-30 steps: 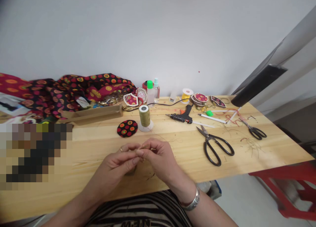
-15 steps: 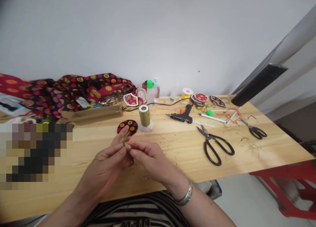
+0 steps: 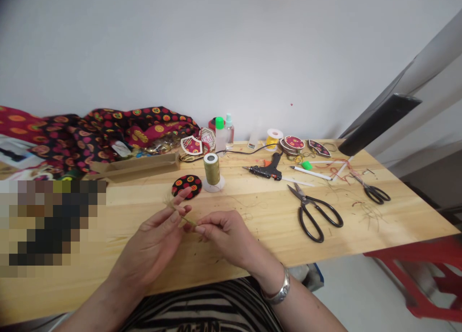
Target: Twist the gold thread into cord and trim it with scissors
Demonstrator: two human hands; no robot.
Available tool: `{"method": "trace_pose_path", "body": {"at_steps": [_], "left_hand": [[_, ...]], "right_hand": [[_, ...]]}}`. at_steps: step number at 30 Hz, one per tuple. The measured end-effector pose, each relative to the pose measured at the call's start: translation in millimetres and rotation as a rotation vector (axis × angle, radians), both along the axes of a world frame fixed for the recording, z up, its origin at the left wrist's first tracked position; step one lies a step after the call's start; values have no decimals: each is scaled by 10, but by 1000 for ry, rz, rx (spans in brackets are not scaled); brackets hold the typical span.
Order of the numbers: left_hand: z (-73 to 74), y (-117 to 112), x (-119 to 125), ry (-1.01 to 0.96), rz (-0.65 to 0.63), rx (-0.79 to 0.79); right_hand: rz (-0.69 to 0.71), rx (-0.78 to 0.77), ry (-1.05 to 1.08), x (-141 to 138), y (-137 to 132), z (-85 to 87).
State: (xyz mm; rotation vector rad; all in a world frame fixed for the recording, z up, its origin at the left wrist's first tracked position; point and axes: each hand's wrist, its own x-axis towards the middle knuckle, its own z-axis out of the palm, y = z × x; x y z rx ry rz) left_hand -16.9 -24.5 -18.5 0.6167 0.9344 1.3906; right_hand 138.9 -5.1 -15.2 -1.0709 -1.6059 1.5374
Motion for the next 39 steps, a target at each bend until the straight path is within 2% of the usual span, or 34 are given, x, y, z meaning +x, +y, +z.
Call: {"method": "trace_pose_path", "body": {"at_steps": [10,12,14,16,18,20,22,24,26,31,39], "left_hand": [[28,17,2,59,57,-36],[29,19,-31,141,37,-58],[48,13,-85,339,65,-57],[95,0,-144,633,166,45],[155,-12,-189,906,224,266],[202,-14,-207,1074,115,511],[214,-2,-200,1134,-88,671],[191,18,-177,1120,-235,693],[151,36,-150,1044,-279,643],[89,52,-96,787,-281,474],[106,33,-64,652,-257,348]], "right_hand": [[15,-85,8,78,26,108],[3,-99,8,90,28,131],[-15,-114,15,108,29,149],[-28,-116,13,131,32,162],[-26,-89,2,153,38,170],[-12,-28,0,167,44,176],[-5,39,17,171,47,180],[-8,77,30,171,46,188],[-15,74,28,172,43,198],[-14,-20,38,188,45,228],[15,-262,99,195,54,231]]}}
